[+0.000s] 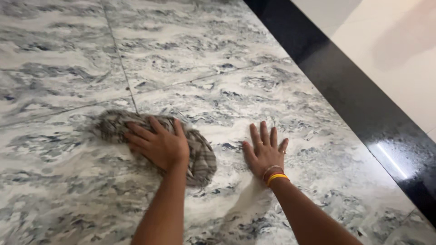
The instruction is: The person wipes a tiled and marble floor using a cloth, occasionally rinsing and wringing the cloth in a bucket of water and moving a curtain aside to clean the area behind it.
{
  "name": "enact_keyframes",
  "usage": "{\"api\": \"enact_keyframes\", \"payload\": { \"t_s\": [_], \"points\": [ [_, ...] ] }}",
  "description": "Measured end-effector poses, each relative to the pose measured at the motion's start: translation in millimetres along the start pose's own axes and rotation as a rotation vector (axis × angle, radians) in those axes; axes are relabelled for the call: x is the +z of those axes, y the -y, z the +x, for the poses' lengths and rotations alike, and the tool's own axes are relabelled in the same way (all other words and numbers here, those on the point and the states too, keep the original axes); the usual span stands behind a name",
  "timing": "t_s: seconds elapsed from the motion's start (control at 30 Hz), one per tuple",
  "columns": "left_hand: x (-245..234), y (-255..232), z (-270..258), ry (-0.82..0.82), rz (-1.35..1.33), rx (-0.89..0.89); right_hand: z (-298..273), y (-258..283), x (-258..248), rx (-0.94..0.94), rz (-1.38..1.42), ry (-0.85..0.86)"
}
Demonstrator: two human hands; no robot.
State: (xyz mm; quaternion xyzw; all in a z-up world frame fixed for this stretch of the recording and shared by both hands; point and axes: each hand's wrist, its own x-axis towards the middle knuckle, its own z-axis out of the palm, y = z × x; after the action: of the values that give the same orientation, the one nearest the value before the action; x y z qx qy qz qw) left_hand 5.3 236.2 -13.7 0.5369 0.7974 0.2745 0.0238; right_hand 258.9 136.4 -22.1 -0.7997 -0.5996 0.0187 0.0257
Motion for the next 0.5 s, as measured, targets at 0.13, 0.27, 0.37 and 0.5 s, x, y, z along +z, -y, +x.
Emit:
{"api": "enact_keyframes", "payload": {
  "t_s": [0.13,0.27,0.37,0.5],
  "points": [
    [15.0,-12.0,30.9,-0.037,-0.033,0.048,-3.3,11.0,-19.9,-0.003,0.047,-0.055],
    [36.9,-27.6,59.2,0.034,-0.045,0.135,-5.3,12.3,-24.0,0.021,0.050,-0.041],
    [54.9,-40.9,78.8,0.081,-0.084,0.277,-1.8,10.3,-20.7,-0.015,0.043,-0.094],
    [81.1,-82.0,71.9,0.164,-0.125,0.415,-2.4,7.5,-14.0,-0.068,-0.003,-0.241]
  ]
}}
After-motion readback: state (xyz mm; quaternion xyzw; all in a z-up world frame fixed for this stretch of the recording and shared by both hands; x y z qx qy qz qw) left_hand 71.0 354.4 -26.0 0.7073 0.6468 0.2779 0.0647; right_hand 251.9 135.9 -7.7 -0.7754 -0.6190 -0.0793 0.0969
